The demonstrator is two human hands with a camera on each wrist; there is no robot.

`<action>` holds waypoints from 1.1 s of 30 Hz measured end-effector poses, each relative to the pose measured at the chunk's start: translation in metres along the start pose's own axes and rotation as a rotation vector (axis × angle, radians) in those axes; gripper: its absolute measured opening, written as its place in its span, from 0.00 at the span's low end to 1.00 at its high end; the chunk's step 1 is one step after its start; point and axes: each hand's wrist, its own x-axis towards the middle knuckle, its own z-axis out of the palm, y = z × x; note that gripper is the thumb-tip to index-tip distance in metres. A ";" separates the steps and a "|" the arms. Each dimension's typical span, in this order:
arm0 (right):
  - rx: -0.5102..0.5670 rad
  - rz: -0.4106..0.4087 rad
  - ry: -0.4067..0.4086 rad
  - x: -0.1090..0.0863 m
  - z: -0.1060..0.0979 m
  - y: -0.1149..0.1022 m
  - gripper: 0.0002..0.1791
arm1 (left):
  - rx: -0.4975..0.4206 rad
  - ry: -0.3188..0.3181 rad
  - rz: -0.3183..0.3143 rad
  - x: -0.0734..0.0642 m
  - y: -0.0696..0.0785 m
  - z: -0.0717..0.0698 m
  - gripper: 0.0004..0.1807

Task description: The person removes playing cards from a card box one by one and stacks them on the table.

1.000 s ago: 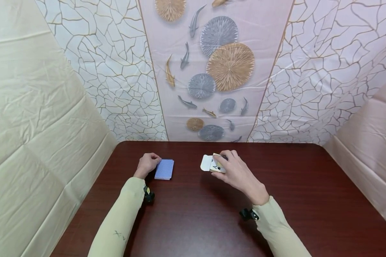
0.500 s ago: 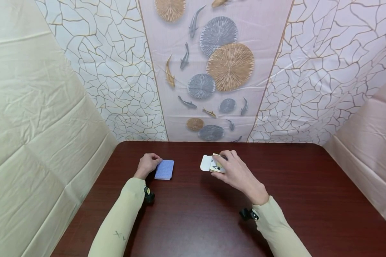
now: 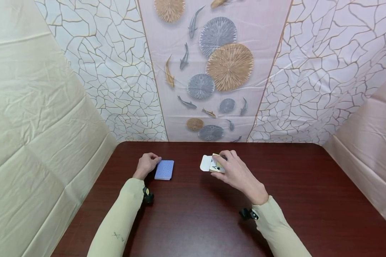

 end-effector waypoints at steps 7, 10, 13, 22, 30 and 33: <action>-0.006 0.007 -0.026 0.001 0.000 -0.001 0.31 | -0.036 0.037 0.002 -0.007 0.005 -0.004 0.16; -0.005 0.008 -0.031 0.002 0.000 -0.001 0.31 | -0.039 0.062 0.016 -0.011 0.009 -0.005 0.17; -0.004 0.006 -0.028 0.002 0.001 -0.001 0.31 | -0.048 0.087 0.037 -0.015 0.013 -0.005 0.16; -0.003 0.006 -0.024 0.001 0.000 -0.001 0.31 | -0.090 0.108 0.073 -0.027 0.027 -0.001 0.15; -0.002 0.010 -0.027 0.001 0.000 -0.002 0.31 | -0.231 0.022 0.078 -0.042 0.042 0.000 0.21; 0.003 0.016 -0.039 0.001 0.000 -0.003 0.31 | -0.282 0.011 0.080 -0.048 0.047 0.003 0.21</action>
